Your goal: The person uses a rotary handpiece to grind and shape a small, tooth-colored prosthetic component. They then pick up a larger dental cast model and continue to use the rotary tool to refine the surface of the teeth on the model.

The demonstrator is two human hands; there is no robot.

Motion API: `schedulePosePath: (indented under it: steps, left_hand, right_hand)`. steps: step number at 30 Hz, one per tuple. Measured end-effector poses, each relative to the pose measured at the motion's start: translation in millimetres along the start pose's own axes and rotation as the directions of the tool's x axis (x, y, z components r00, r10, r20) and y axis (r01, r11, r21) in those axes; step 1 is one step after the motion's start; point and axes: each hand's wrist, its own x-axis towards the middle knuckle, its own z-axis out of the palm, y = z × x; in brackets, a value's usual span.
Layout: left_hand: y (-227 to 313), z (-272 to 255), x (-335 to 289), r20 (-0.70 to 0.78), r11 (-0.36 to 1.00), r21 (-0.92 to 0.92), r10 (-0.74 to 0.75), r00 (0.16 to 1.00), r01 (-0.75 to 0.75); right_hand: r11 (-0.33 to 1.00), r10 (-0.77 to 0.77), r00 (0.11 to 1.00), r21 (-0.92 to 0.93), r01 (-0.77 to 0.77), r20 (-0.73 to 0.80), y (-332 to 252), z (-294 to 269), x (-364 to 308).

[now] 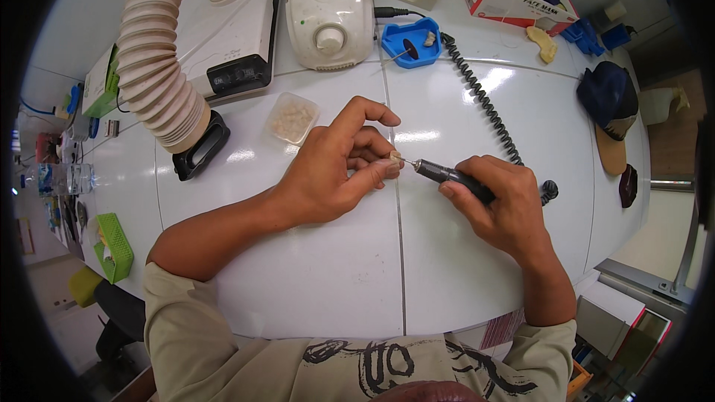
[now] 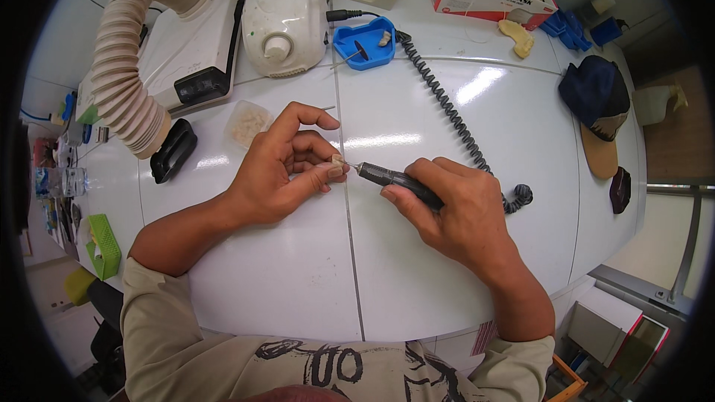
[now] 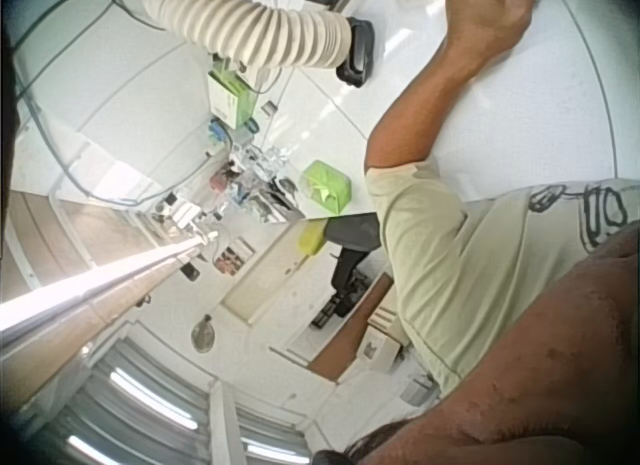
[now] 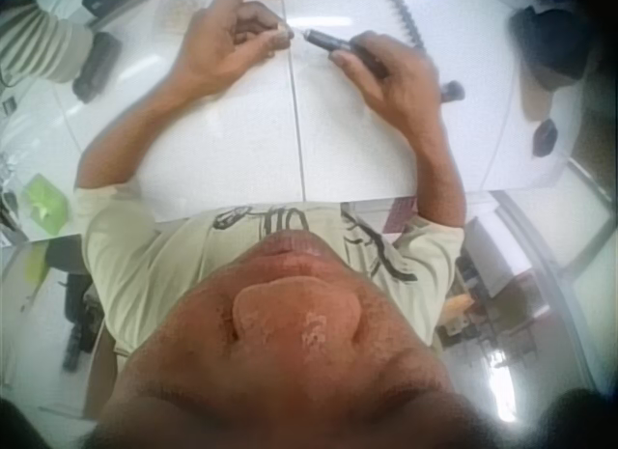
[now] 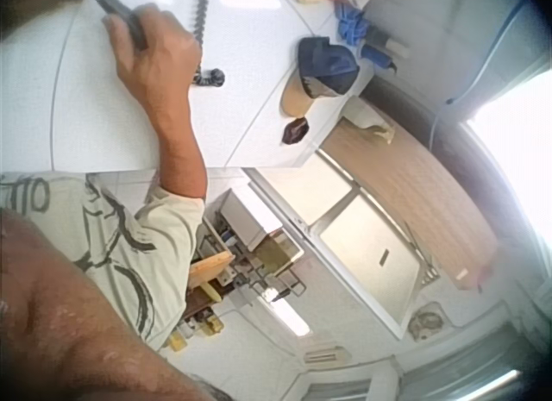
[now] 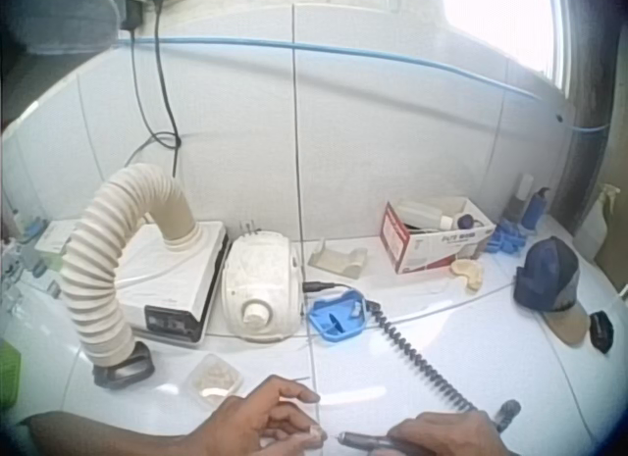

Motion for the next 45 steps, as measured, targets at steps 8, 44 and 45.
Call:
schedulePosePath:
  steps: [8,44,45]
  left_hand:
    - [-1.4,-0.7,0.2,0.007,1.000,-0.006,0.009,1.000,-0.009]
    - [-3.8,-1.5,0.1,0.004,1.000,0.026,0.018,1.000,-0.018]
    - [-3.6,-1.3,0.2,0.005,1.000,0.025,0.019,1.000,-0.019]
  right_hand:
    - [1.000,0.012,1.000,0.004,-0.012,0.007,1.0,-0.5,0.4]
    - [1.000,-0.005,1.000,0.011,0.005,0.004,0.2,0.7,-0.2]
    - [1.000,-0.008,1.000,0.012,0.008,0.006,0.3,0.6,-0.1]
